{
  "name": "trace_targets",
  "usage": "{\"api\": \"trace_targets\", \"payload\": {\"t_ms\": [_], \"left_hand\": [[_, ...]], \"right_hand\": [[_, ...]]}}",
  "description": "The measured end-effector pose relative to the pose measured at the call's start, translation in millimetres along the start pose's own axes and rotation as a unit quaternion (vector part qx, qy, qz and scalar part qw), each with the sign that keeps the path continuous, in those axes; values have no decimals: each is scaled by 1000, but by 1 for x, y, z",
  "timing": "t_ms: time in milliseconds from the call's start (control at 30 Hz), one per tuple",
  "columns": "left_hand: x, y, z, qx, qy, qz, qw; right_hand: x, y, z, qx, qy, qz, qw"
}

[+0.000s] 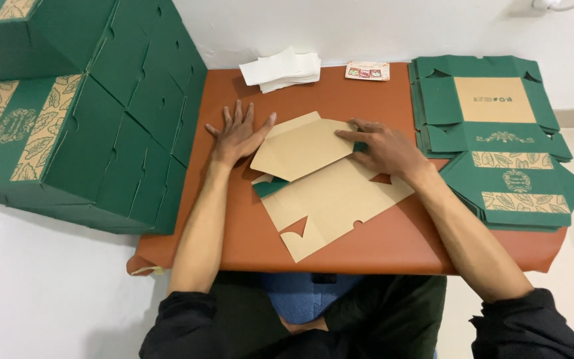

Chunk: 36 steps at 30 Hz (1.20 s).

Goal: Folding flat cardboard templates into finished boxes and inserting a small card into each.

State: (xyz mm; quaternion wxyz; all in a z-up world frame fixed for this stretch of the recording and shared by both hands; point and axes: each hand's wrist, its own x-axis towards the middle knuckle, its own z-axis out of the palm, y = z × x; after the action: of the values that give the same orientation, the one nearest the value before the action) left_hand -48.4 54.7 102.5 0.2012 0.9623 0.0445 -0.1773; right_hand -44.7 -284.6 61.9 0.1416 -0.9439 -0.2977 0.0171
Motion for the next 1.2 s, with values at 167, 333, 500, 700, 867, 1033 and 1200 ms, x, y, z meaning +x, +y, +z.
{"api": "trace_targets", "payload": {"t_ms": [167, 333, 500, 700, 867, 1033, 1200], "left_hand": [[18, -22, 11, -21, 149, 120, 981], [28, -18, 22, -47, 275, 281, 918], [34, -9, 35, -70, 287, 357, 886], [51, -28, 33, -132, 355, 404, 833], [26, -11, 24, -96, 407, 446, 791], [23, 0, 26, -38, 371, 549, 748], [44, 2, 42, 58, 352, 588, 726]], "right_hand": [[-6, 26, 11, -138, 120, -8, 983], [-22, 16, -20, -207, 212, 8, 955], [-27, 16, -28, -89, 295, 11, 951], [-16, 45, -7, 13, 335, -9, 942], [-16, 44, -4, 30, 341, -44, 939], [-12, 48, 0, 10, 345, -51, 937], [-12, 47, 0, -93, 402, -67, 908]]}}
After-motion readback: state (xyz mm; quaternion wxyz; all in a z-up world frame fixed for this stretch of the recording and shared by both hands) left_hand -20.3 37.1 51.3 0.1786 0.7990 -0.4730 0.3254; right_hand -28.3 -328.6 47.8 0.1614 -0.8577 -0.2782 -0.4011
